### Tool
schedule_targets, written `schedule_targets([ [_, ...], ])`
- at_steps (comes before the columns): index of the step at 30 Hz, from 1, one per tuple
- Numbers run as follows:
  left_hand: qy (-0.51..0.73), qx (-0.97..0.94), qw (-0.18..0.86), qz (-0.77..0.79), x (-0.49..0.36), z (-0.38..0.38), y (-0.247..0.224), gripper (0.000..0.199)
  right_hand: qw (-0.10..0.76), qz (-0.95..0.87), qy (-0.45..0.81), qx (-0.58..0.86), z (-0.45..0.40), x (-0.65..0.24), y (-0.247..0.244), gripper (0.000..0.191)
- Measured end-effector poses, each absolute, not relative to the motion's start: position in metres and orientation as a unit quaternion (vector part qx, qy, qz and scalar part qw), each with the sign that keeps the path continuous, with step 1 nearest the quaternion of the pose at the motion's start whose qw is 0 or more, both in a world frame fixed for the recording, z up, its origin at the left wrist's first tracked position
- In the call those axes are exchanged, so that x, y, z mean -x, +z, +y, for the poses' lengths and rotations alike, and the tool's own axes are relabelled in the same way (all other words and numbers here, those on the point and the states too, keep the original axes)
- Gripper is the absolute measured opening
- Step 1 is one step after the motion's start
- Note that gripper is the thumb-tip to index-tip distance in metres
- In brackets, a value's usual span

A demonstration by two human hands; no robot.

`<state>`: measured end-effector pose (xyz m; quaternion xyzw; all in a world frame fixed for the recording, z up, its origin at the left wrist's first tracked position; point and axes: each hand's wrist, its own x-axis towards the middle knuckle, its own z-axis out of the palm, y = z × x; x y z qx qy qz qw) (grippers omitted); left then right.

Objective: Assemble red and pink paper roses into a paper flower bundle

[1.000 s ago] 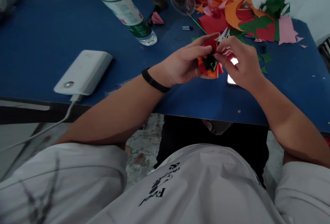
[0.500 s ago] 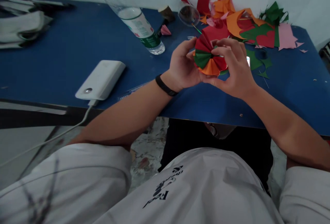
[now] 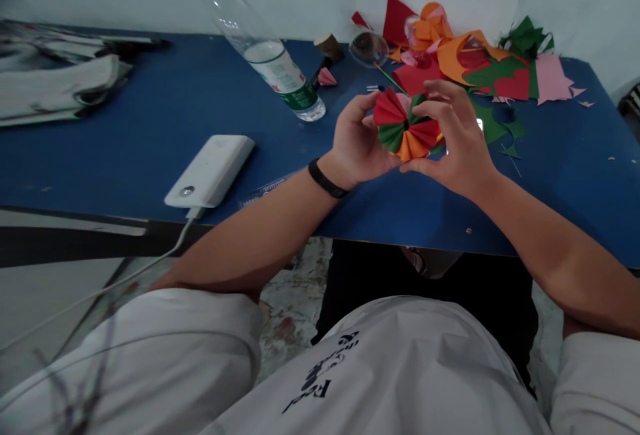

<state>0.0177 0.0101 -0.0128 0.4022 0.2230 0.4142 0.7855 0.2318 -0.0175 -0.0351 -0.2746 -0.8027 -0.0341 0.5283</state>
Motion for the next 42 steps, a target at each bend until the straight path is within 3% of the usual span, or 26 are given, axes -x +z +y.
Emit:
schedule_targets([
  [7, 0.395, -0.362, 0.815, 0.220, -0.018, 0.009, -0.002, 0.058, 0.480, -0.813, -0.063, 0.324, -0.004, -0.242, -0.045, 0.087],
  [16, 0.401, -0.374, 0.801, 0.242, -0.012, 0.008, 0.001, 0.057, 0.510, -0.803, -0.099, 0.291, -0.001, -0.242, -0.044, 0.079],
  [23, 0.381, -0.454, 0.768, 0.243, -0.008, 0.020, -0.015, 0.057, 0.483, -0.811, -0.125, 0.304, -0.003, -0.245, -0.043, 0.077],
  [30, 0.379, -0.479, 0.760, 0.221, -0.005, 0.027, -0.025, 0.048, 0.416, -0.821, -0.061, 0.385, -0.020, -0.244, -0.031, 0.067],
  [33, 0.386, -0.486, 0.755, 0.210, -0.005, 0.026, -0.026, 0.046, 0.432, -0.819, -0.061, 0.373, -0.018, -0.246, -0.032, 0.070],
  [37, 0.392, -0.506, 0.745, 0.190, -0.004, 0.028, -0.027, 0.057, 0.465, -0.812, -0.092, 0.340, -0.007, -0.248, -0.038, 0.077],
  [42, 0.385, -0.519, 0.738, 0.195, 0.000, 0.034, -0.030, 0.079, 0.495, -0.807, -0.131, 0.295, -0.002, -0.246, -0.039, 0.066],
])
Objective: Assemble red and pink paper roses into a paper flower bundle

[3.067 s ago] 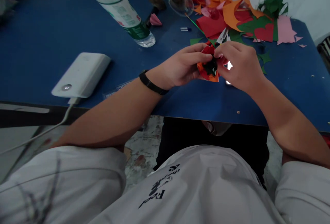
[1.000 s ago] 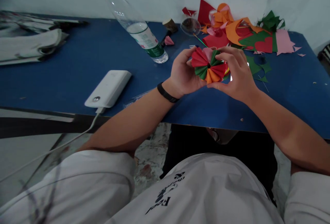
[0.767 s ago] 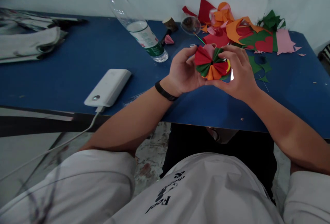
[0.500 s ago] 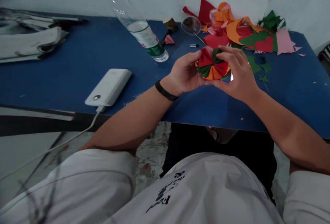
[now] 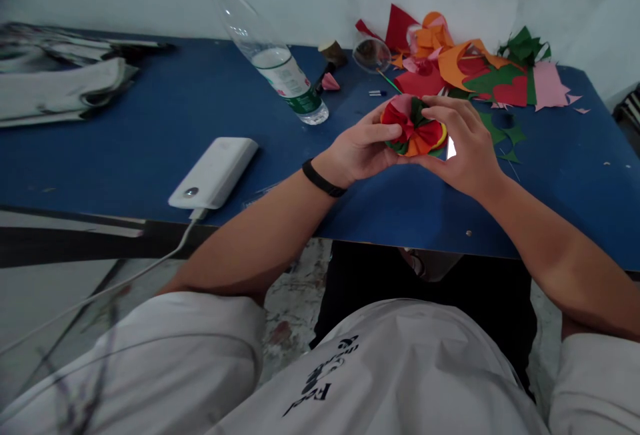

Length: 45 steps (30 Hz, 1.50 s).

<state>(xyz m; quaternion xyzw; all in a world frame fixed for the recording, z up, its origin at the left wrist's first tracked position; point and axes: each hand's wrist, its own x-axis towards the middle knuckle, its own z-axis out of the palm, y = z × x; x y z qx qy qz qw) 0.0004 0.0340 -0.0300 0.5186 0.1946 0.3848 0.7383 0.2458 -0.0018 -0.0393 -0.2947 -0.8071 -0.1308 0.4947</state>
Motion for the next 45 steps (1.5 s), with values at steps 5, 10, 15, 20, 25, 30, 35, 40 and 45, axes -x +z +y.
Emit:
schedule_targets([
  [5, 0.411, -0.544, 0.700, 0.212, -0.001, 0.039, -0.031, 0.100, 0.512, -0.810, -0.133, 0.252, -0.002, -0.246, -0.037, 0.055],
  [10, 0.461, -0.617, 0.612, 0.177, -0.005, 0.041, -0.031, 0.105, 0.484, -0.809, -0.176, 0.284, -0.002, -0.249, -0.043, 0.051],
  [15, 0.494, -0.665, 0.537, 0.161, -0.005, 0.040, -0.029, 0.097, 0.445, -0.802, -0.178, 0.356, -0.005, -0.250, -0.050, 0.039],
  [20, 0.510, -0.691, 0.490, 0.147, -0.005, 0.044, -0.030, 0.101, 0.480, -0.807, -0.194, 0.285, -0.007, -0.250, -0.051, 0.024],
  [25, 0.518, -0.694, 0.481, 0.136, -0.005, 0.042, -0.028, 0.100, 0.495, -0.792, -0.251, 0.256, -0.009, -0.245, -0.045, 0.031],
  [30, 0.506, -0.676, 0.516, 0.144, -0.005, 0.036, -0.025, 0.096, 0.520, -0.772, -0.290, 0.223, -0.010, -0.240, -0.034, 0.025],
  [35, 0.487, -0.636, 0.581, 0.143, -0.006, 0.036, -0.026, 0.099, 0.503, -0.786, -0.263, 0.246, -0.011, -0.245, -0.031, 0.035],
  [40, 0.440, -0.538, 0.699, 0.170, -0.007, 0.032, -0.023, 0.077, 0.491, -0.815, -0.179, 0.250, 0.002, -0.260, -0.040, 0.053],
  [45, 0.380, -0.427, 0.789, 0.225, -0.004, 0.034, -0.015, 0.059, 0.460, -0.834, -0.090, 0.290, 0.011, -0.270, -0.043, 0.078],
])
